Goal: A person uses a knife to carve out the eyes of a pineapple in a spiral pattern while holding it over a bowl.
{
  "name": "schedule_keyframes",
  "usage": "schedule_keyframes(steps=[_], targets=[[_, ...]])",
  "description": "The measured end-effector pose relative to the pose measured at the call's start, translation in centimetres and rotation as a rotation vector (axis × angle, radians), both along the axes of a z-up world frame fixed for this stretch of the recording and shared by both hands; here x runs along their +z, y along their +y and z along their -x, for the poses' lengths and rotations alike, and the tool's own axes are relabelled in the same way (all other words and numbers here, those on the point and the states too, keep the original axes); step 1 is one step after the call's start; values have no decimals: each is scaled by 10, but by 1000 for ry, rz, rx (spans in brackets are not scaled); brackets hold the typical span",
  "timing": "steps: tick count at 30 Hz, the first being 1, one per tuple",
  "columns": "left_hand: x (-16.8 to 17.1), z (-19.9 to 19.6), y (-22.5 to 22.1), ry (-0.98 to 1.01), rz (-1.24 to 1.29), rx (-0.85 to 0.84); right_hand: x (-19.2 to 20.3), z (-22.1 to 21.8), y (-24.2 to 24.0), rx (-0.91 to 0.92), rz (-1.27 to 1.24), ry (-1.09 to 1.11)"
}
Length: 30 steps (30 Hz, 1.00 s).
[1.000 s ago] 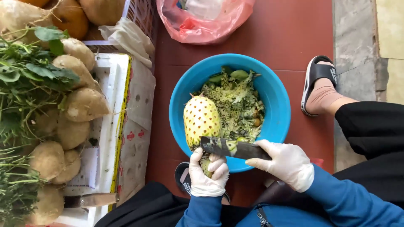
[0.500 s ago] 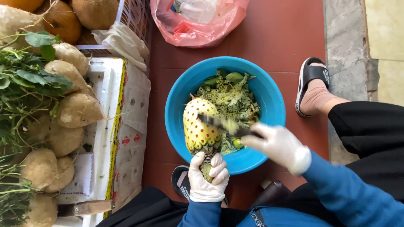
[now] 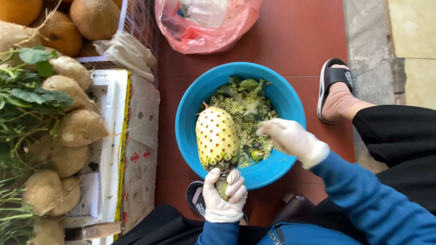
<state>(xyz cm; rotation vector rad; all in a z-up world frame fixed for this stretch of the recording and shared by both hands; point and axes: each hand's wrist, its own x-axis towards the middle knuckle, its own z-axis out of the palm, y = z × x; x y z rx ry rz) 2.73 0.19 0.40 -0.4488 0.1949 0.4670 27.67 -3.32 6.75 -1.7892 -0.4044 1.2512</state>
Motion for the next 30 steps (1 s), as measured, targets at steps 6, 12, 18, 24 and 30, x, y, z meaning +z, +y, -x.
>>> schedule_keyframes(steps=[6,12,18,24,30], targets=[[20,-5,6,-119,141,79,45,41,-47,306,322,-313],[27,-3,6,-135,153,101,13,46,-64,468,389,-706],[24,-1,9,-137,86,83,30,49,-35,516,332,-708],[36,0,12,-115,100,135,42,54,-20,526,321,-667],[26,1,10,-61,-35,163,27,59,-12,460,213,-721]])
